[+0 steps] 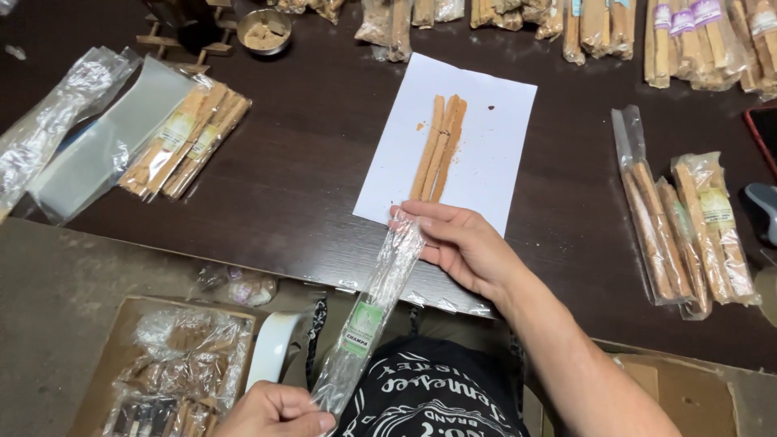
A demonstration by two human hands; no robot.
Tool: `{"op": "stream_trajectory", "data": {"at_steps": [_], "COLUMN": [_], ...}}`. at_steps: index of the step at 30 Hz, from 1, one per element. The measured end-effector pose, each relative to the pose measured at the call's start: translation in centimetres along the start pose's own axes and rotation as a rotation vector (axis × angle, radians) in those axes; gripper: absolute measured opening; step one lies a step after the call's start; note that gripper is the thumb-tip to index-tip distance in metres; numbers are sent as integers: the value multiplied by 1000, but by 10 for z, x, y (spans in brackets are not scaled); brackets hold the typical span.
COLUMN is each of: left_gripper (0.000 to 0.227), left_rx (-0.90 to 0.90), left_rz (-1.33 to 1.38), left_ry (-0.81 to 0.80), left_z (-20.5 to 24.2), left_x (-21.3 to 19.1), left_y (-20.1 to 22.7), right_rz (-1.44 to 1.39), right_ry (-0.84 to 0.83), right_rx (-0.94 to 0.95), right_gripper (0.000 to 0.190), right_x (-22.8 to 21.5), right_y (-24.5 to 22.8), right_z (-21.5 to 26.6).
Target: The person packages small bundles of wood sticks into plastic sleeves, applying labels to the sealed packages and organizing them on a table.
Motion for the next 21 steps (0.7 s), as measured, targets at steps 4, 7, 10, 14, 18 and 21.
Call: {"op": "stream_trajectory", "data": {"at_steps": [4, 7, 10, 14, 18, 21], "left_gripper": [21, 7, 10, 15, 18, 17], "left_rx": [48, 67, 252, 519, 858, 893], "left_rz": [-102, -61, -9, -155, 140, 277], "left_ry": [41, 150, 192, 272, 257, 353], "left_z": [2, -1, -3, 1, 2, 7], "left_x": [4, 4, 9, 13, 35, 42], "left_y": [25, 41, 65, 107, 150, 174], "right_rz": [53, 102, 176, 306, 347, 434], "right_ry": [51, -38, -150, -144, -94, -104], "right_rx": [-107, -268, -422, -588, -649, -811], "right_gripper": [50, 64, 83, 78, 60, 49], "right_x": [15, 21, 37, 52, 84, 101], "right_y": [-20, -47, -82, -133, -187, -221], "right_z": [12, 13, 17, 15, 31, 38]}}
Point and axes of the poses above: each hand's wrist, its own z-axis away from the middle knuckle, its own x-axis out of the palm, y = z × x, the point moved 6 cm from there along -z, towards the middle knuckle, and after that the axes turned 1 degree about -y, right-handed, at the moved point
